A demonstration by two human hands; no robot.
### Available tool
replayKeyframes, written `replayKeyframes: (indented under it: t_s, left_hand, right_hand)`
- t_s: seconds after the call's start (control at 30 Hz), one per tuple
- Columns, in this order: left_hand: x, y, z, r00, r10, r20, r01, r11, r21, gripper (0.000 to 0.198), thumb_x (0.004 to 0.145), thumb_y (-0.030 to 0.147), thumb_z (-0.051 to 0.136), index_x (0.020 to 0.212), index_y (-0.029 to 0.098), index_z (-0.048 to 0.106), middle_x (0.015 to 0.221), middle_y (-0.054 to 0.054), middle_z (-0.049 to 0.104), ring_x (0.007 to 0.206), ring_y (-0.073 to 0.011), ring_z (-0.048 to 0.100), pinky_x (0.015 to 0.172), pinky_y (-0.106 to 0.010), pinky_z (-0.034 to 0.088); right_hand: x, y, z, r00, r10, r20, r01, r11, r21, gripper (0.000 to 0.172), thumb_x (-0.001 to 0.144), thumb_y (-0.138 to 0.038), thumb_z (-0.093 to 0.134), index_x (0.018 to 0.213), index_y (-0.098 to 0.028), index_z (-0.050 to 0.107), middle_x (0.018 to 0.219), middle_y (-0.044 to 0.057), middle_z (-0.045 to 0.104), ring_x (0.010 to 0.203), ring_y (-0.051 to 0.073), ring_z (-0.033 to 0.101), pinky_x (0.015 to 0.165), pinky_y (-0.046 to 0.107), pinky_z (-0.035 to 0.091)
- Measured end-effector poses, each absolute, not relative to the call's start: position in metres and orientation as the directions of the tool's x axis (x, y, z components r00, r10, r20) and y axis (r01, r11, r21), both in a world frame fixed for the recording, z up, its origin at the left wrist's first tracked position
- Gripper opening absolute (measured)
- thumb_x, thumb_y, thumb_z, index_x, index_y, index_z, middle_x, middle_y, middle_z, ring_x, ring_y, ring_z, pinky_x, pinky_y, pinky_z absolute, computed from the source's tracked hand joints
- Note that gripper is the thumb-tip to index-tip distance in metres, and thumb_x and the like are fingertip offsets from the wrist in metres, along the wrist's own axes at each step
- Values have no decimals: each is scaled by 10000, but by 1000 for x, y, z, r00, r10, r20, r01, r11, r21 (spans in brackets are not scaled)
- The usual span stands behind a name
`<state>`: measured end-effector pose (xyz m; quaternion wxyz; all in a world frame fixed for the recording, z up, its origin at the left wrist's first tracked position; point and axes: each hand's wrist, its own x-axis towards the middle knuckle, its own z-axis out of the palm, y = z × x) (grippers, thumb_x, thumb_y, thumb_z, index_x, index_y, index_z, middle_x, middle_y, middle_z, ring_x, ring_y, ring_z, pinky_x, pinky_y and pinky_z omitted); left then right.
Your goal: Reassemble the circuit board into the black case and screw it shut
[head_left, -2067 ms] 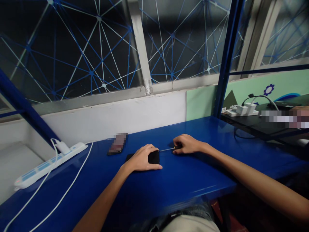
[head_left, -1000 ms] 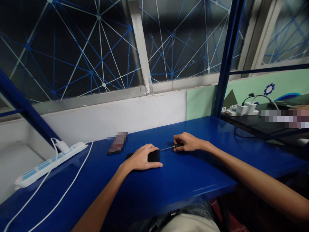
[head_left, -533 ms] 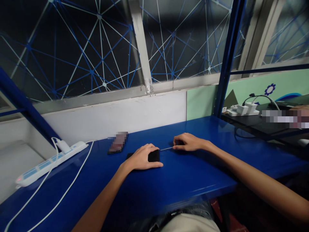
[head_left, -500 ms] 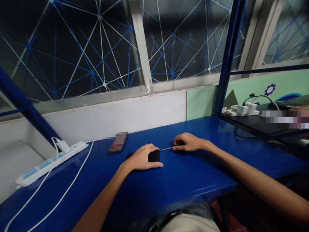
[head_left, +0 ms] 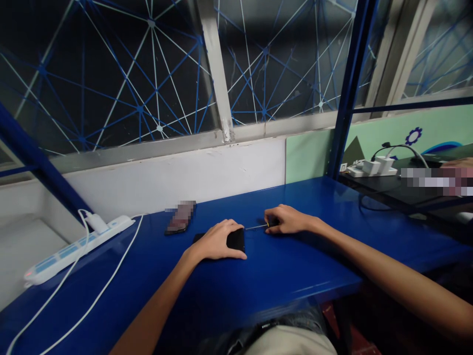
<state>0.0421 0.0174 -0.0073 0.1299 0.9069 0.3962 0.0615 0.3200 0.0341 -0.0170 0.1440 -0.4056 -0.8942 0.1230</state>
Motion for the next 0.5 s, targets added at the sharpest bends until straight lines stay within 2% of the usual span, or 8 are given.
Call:
replayKeyframes:
  t_s: [0.13,0.23,0.33,0.5]
  left_hand:
    - [42,17,-7,681,732,25,696,-658,287,850,635,725,692,1322,252,526,1308,-99,543,1206,-352,496,980,-447,419]
    - [43,15,-7,677,735,24,701,-655,282,848,631,731,690,1312,252,527,1324,-103,539,1225,-363,482,986,-456,413]
    - [44,15,-8,682,731,32,693,-659,293,820,648,705,699,1304,246,526,1309,-101,549,1205,-347,502,989,-458,412]
    - [44,17,-11,670,740,60,700,-656,281,799,658,698,695,1296,246,531,1316,-102,551,1219,-354,490,1004,-472,397]
  right_hand:
    - [319,33,-15,-629,762,158,701,643,-308,407,888,-542,508,815,-170,656,630,14,602,553,129,480,544,257,259]
    - [320,34,-14,-630,757,172,697,650,-304,426,943,-480,428,785,-163,665,640,27,615,559,128,483,556,261,268]
    - [321,36,-14,-632,756,171,701,652,-291,386,922,-459,474,773,-164,673,662,30,627,567,128,481,554,260,265]
    - [323,38,-15,-649,737,189,683,674,-282,393,820,-545,600,719,-167,647,715,22,611,605,131,484,557,251,267]
